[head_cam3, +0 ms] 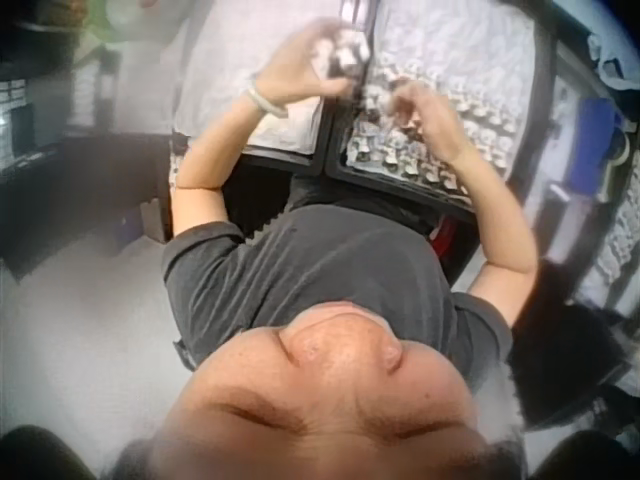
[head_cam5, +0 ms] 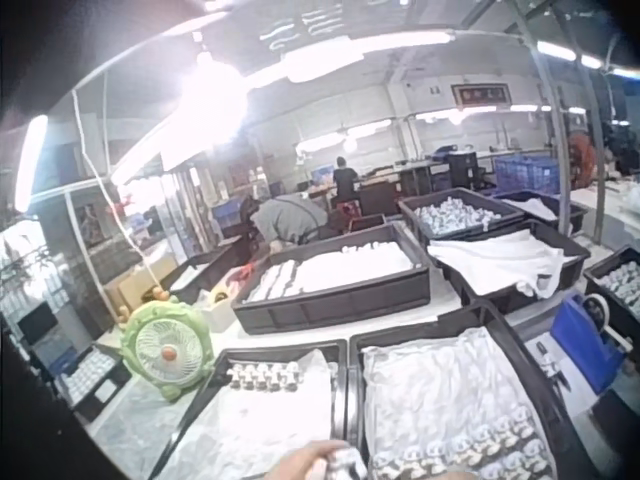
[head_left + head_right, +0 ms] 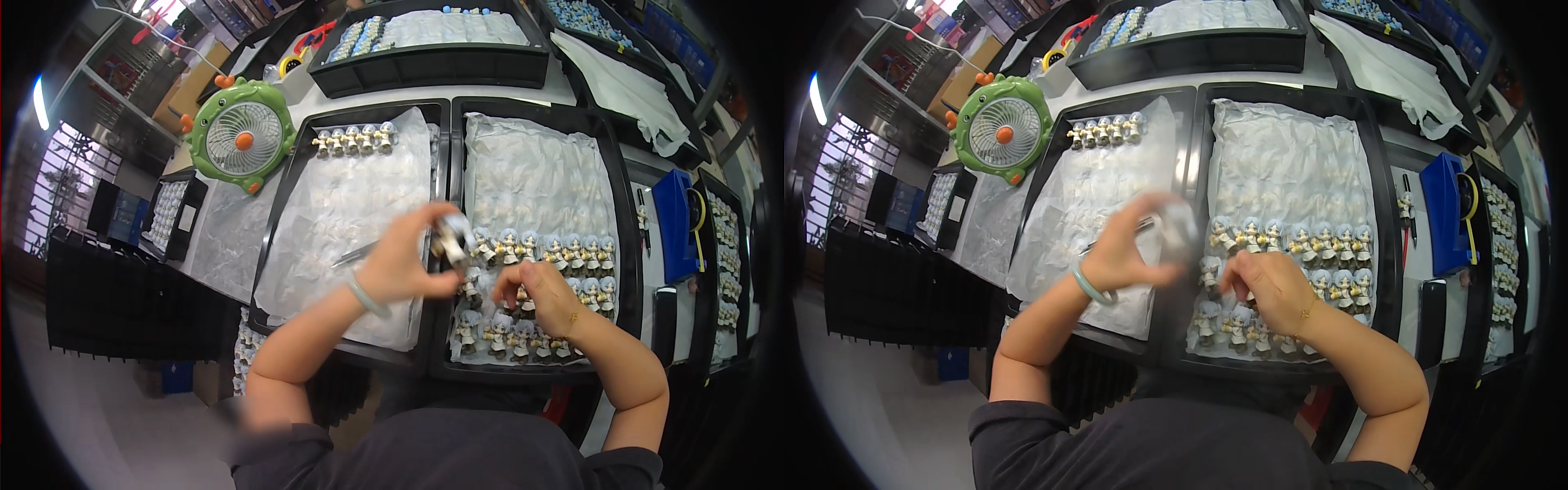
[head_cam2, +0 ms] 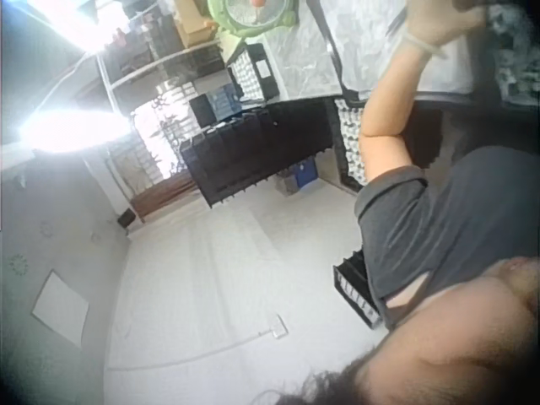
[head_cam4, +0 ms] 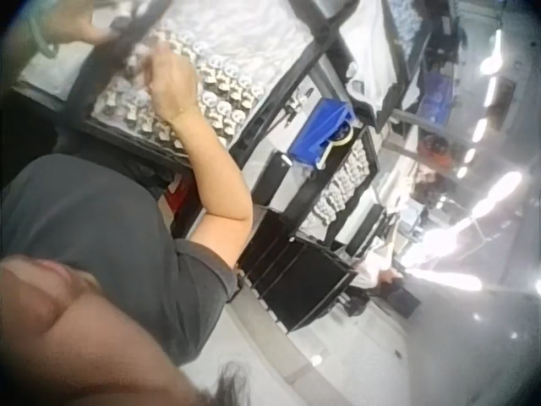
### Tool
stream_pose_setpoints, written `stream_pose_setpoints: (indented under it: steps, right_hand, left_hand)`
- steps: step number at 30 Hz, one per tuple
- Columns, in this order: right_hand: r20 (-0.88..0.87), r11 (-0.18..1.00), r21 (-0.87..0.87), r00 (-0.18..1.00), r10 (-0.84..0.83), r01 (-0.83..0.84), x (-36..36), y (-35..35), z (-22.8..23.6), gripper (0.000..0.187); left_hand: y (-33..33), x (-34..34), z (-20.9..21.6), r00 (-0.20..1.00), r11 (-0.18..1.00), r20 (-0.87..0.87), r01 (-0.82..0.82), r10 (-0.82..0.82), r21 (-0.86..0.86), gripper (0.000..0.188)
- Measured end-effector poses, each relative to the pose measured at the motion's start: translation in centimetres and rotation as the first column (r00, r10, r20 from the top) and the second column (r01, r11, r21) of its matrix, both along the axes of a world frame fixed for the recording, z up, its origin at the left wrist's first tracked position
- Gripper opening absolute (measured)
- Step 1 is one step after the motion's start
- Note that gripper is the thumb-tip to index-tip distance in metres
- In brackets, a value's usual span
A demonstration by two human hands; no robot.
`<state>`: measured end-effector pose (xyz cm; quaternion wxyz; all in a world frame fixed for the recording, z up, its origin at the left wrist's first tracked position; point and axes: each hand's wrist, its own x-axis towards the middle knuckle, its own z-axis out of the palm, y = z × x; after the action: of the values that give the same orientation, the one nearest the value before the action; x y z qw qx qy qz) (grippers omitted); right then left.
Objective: The person uses a craft knife to trim excess material from a small figurine, then uses a paintbrush to apply paint to the figurine's hair. They repeat this process on multiple figurines, picking them up from a tray, working on them, and placing them back down.
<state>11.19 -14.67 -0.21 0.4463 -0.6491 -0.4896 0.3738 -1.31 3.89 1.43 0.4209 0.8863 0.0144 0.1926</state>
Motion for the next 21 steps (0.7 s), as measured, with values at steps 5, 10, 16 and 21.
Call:
stream_pose_setpoints:
  steps: [5,10,16,21]
  right_hand:
    - [0.259,1.000,0.027,0.966,-0.009,0.002,-0.7,-0.1,0.9,0.039]
    - [0.297,0.990,0.141,0.953,-0.064,0.022,-0.8,0.1,0.7,0.025]
    - [0.375,0.983,0.109,0.922,0.096,-0.147,-0.6,-0.1,0.4,0.023]
    - [0.363,0.969,0.129,0.920,0.150,-0.209,-1.0,-0.4,0.8,0.023]
  left_hand:
    - [12.7,4.3,0.1,0.911,0.912,0.094,-0.406,0.401,0.051,0.061]
    - [17.0,8.2,-4.6,0.953,0.847,0.094,-0.299,0.288,0.439,0.063]
    - [17.8,10.2,-7.6,0.933,0.678,-0.025,-0.242,0.359,0.694,0.065]
    - [17.9,10.3,-8.2,0.913,0.642,-0.069,-0.227,0.402,0.732,0.068]
